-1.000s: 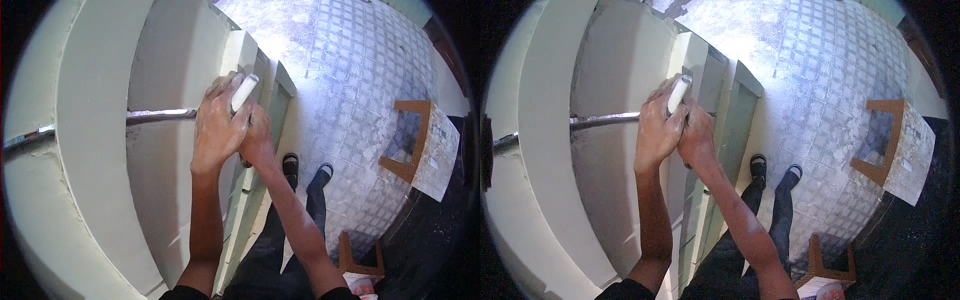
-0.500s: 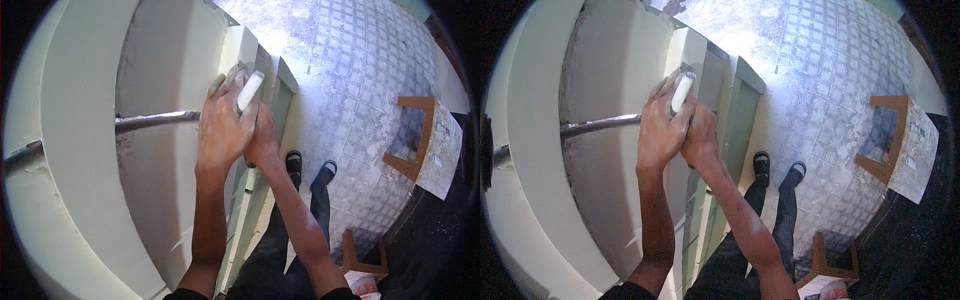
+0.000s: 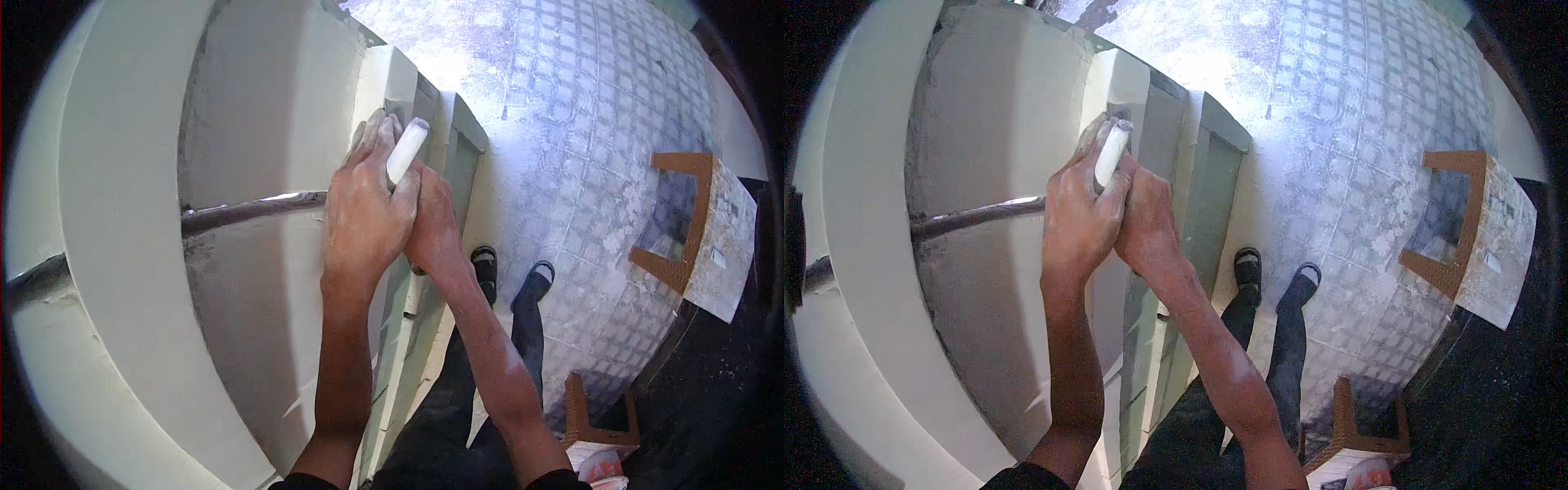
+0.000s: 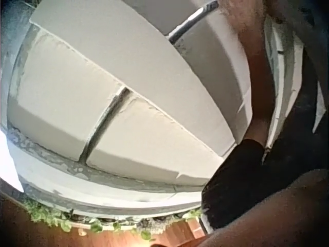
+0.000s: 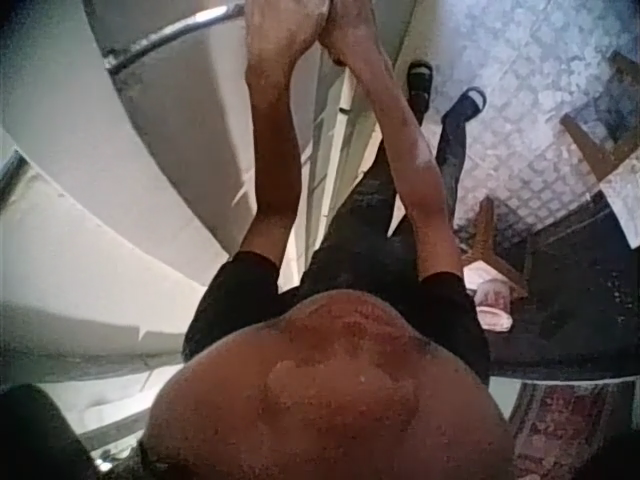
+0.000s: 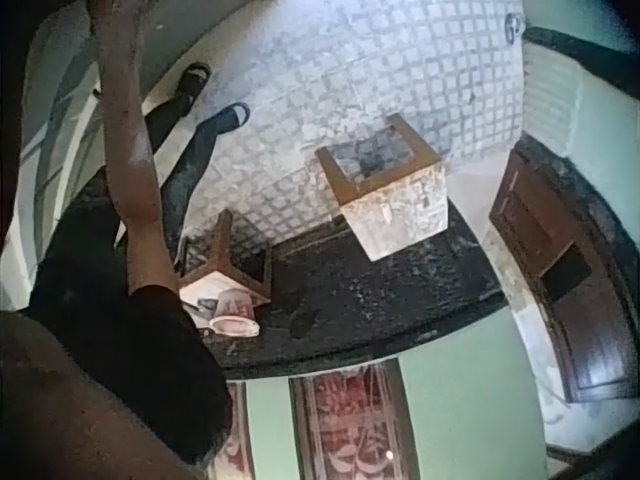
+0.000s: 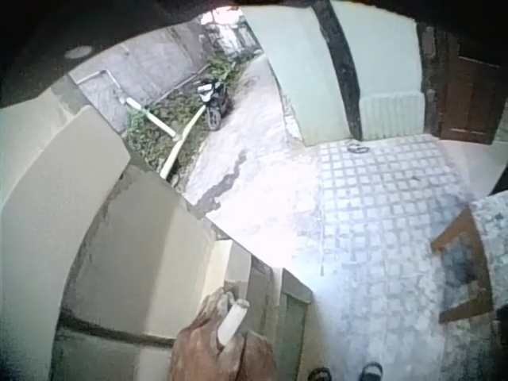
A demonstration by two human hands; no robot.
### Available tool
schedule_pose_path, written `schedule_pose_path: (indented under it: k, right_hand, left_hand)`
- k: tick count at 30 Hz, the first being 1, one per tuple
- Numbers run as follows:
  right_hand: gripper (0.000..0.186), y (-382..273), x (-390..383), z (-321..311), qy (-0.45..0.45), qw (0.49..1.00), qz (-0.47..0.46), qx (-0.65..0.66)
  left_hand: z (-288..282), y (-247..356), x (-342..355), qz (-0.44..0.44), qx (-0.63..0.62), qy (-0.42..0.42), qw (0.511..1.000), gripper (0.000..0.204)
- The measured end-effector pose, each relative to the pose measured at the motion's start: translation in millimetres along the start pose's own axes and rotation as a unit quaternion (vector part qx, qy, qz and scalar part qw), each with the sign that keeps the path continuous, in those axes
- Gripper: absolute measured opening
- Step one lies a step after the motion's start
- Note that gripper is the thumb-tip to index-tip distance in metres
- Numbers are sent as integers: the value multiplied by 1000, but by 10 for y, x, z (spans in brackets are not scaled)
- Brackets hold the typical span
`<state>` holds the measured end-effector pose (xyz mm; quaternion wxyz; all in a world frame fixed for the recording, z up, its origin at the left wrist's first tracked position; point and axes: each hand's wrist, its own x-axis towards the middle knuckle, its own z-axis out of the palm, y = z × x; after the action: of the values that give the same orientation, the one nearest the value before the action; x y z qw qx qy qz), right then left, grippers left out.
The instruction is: Patching and smoothing gaps in a decorative concrete wall using a filler material and a scraper tool.
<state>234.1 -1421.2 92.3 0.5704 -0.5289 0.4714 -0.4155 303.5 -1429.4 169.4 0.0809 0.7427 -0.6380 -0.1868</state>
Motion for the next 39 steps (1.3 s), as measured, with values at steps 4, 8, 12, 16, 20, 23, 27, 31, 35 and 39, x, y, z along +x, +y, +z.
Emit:
schedule_pose_path:
  k: [4, 8, 12, 16, 20, 23, 27, 31, 35, 39]
  right_hand:
    - [30, -2, -39, -23, 12, 1000, -5, 25]
    - [29, -3, -59, -5, 3, 999, -3, 35]
    - [29, 7, -101, -3, 1, 1000, -1, 16]
    - [29, -7, -66, -65, -1, 998, -6, 57]
    - [30, -11, -135, -11, 10, 1000, 7, 4]
    - [29, 68, -32, 11, 28, 999, -7, 33]
    - [27, 60, -54, -31, 11, 999, 0, 48]
    - [26, 51, -45, -46, 8, 999, 6, 48]
    - [26, -3, -98, -40, 20, 998, 17, 58]
    - [26, 20, 12, -120, 3, 999, 3, 54]
  left_hand:
    - [71, -47, -52, 30, -13, 29, 999, 51]
    - [32, -47, -37, 22, -7, 21, 1000, 48]
    - [52, -25, -93, -3, -9, 5, 1000, 50]
    - [49, -16, -36, -16, -28, 5, 999, 48]
    - [117, -60, -60, 12, -6, 36, 999, 46]
    - [114, -100, -51, 81, 6, 64, 995, 46]
    - [61, -5, -71, -4, -19, -13, 1000, 49]
    - [30, 6, -26, -71, -15, -52, 996, 47]
    - [115, -27, -49, 21, 7, 46, 999, 47]
    - [115, -12, -7, 17, -4, 29, 999, 47]
